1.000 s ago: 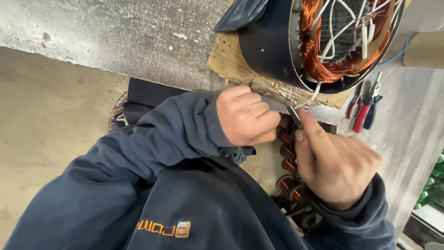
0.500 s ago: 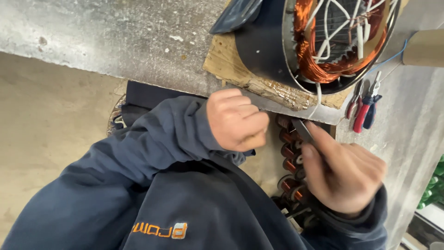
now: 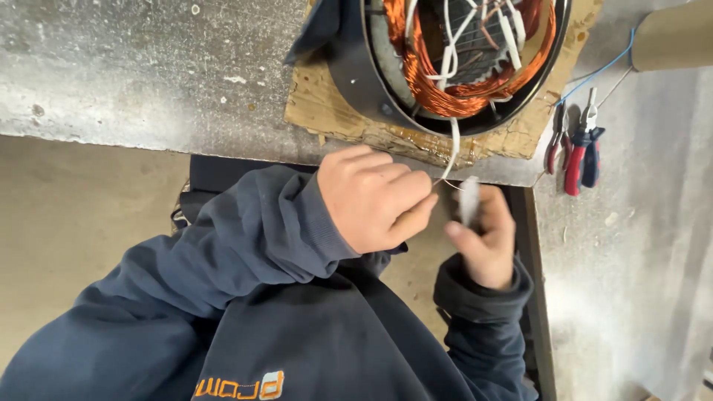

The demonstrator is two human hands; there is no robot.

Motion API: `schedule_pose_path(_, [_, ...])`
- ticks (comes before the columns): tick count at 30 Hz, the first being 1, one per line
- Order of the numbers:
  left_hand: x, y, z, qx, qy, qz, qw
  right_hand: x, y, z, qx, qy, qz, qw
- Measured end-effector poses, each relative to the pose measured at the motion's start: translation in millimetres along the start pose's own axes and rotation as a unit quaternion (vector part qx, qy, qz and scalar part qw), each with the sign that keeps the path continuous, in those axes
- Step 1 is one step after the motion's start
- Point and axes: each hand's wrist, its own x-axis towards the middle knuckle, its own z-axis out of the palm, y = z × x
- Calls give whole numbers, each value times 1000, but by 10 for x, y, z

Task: The person strips the white insulation from the ends of copper wires using a utility knife and pliers. They then twist the exposed copper strands together by hand.

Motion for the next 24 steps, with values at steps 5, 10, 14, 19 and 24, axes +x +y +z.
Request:
schedule_pose_path(5, [-49, 11, 30, -10, -25, -41, 999, 280, -242, 318, -139, -58, -39, 988])
schedule_pose_path(10, [-120, 53, 37, -58, -36, -121, 990, 546, -381, 547, -230, -72, -189, 952])
schedule_pose_path(14, [-187, 36, 111, -207, -47, -261, 942, 617, -388, 615, -230, -50, -234, 943])
schedule_pose_path(19, [-278, 6, 195, -294, -51, -319, 899, 550, -396, 647, -234, -27, -253, 938])
schedule_pose_path(24, [-322, 3, 231, -353, -33, -320, 878, 476, -332, 640, -244, -21, -247, 938])
